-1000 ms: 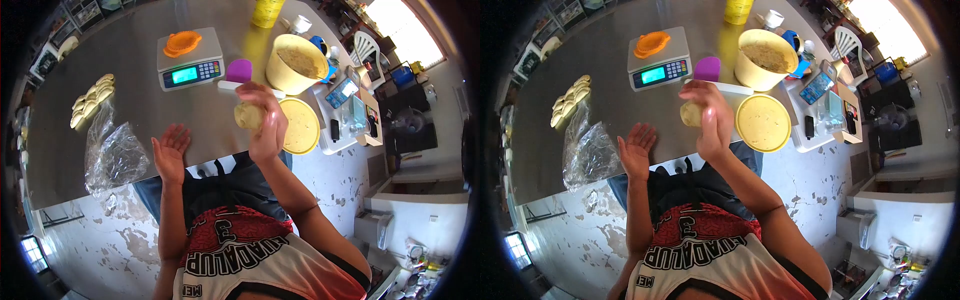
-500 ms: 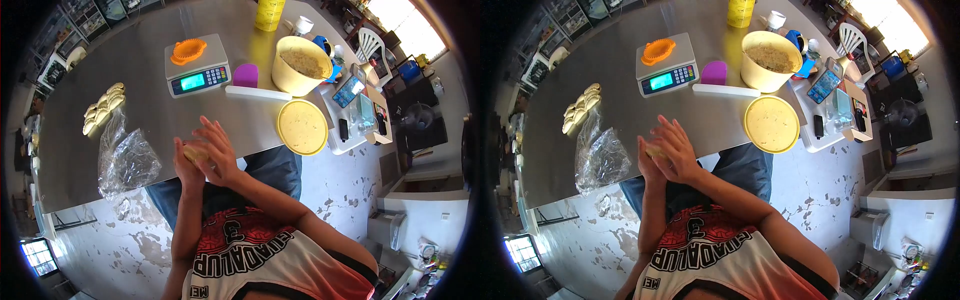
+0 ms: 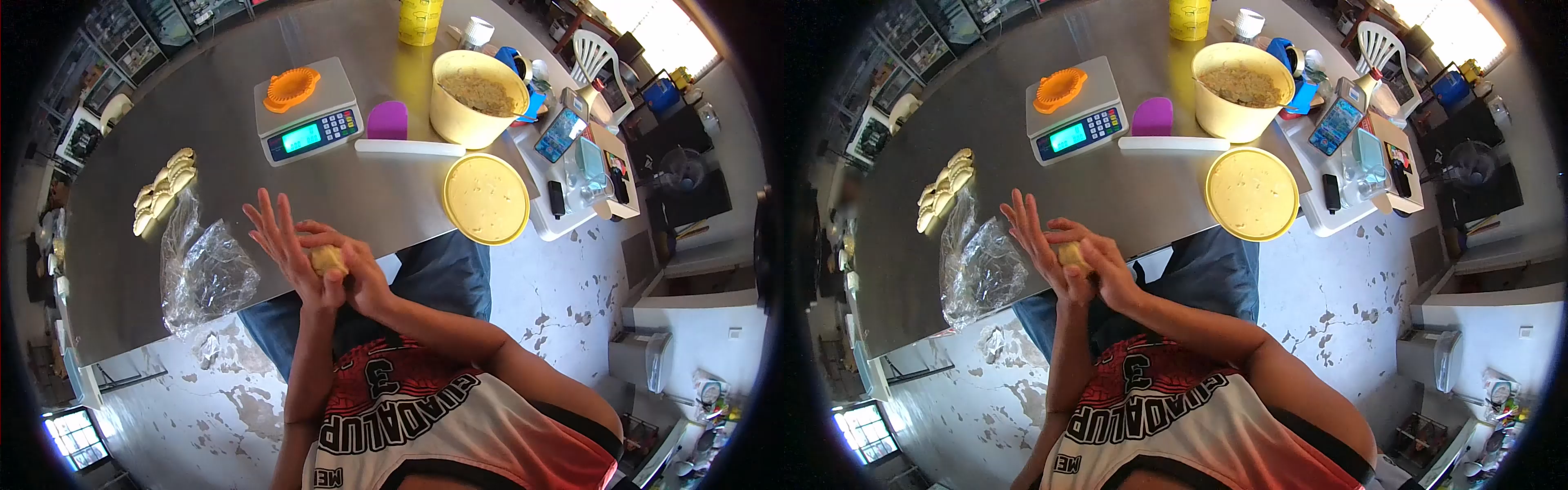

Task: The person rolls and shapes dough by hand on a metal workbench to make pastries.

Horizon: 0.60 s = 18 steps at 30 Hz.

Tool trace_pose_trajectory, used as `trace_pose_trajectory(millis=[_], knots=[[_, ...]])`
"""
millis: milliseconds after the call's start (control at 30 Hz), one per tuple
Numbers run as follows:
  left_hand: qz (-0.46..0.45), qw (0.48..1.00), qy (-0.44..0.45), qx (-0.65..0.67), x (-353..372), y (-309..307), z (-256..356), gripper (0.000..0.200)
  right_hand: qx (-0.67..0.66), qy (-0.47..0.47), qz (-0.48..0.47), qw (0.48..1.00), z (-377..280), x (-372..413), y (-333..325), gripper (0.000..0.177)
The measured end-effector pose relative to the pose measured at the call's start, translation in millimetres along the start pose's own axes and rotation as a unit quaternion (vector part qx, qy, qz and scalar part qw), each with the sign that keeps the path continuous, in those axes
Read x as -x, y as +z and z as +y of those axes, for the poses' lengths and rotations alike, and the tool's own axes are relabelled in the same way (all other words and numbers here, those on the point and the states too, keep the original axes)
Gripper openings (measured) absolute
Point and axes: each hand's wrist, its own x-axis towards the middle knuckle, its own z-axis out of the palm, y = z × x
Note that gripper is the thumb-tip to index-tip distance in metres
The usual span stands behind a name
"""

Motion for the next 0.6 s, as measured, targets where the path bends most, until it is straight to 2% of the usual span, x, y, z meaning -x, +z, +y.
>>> trace_pose_trajectory(millis=[33,67,100,167,200,233,267,300,333,367,400,467,500,567,600], knots=[[0.003,0.998,0.021,-0.061,1.5,1.6,-0.8,0.100,0.052,-0.073,-0.036,0.995,-2.6,-0.8,1.4,0.060],[0.006,0.991,0.044,-0.123,1.1,3.5,-2.5,0.104,0.050,-0.099,0.032,0.993,-1.9,-1.0,8.0,0.047],[0.004,0.991,0.046,-0.124,0.7,7.1,-3.3,0.104,0.049,-0.101,0.033,0.993,-0.4,-2.2,4.9,0.047],[0.052,0.998,-0.007,-0.032,2.5,19.5,-1.8,0.107,0.159,-0.112,0.033,0.980,-1.5,-7.3,-8.5,0.033],[0.051,0.998,-0.005,-0.029,6.3,24.5,0.4,0.107,0.161,-0.115,0.035,0.980,-5.4,-10.0,-11.3,0.033],[0.014,0.991,-0.078,0.107,10.9,28.9,2.7,0.105,0.212,-0.120,0.038,0.969,-9.8,-13.6,-13.9,0.029],[-0.022,0.959,-0.149,0.238,15.5,30.7,3.0,0.102,0.262,-0.123,0.039,0.956,-13.6,-16.8,-16.5,0.028],[-0.020,0.959,-0.150,0.238,21.9,28.7,0.1,0.102,0.262,-0.122,0.038,0.957,-17.2,-17.9,-20.5,0.028],[-0.030,0.868,-0.266,0.419,28.1,24.3,-3.4,0.096,0.374,-0.150,0.020,0.915,-20.3,-18.0,-25.1,0.032],[-0.038,0.729,-0.368,0.577,32.5,19.7,-8.2,0.090,0.479,-0.175,0.002,0.860,-21.0,-18.9,-27.3,0.037],[-0.037,0.729,-0.369,0.575,31.4,14.9,-8.5,0.090,0.477,-0.174,0.002,0.861,-21.0,-20.1,-26.5,0.037],[0.013,0.584,-0.487,0.649,27.5,6.2,-8.7,0.075,0.635,-0.106,-0.107,0.758,-23.6,-20.9,-24.9,0.040],[0.012,0.584,-0.487,0.649,29.1,1.1,-16.7,0.075,0.635,-0.106,-0.106,0.758,-22.9,-17.1,-23.4,0.040],[-0.035,0.523,-0.400,0.752,37.4,-4.2,-42.2,0.065,0.693,-0.173,-0.181,0.676,-19.7,-7.8,-18.5,0.064],[-0.034,0.523,-0.400,0.752,45.1,0.0,-51.8,0.065,0.693,-0.172,-0.181,0.676,-16.4,-6.8,-17.5,0.064]])
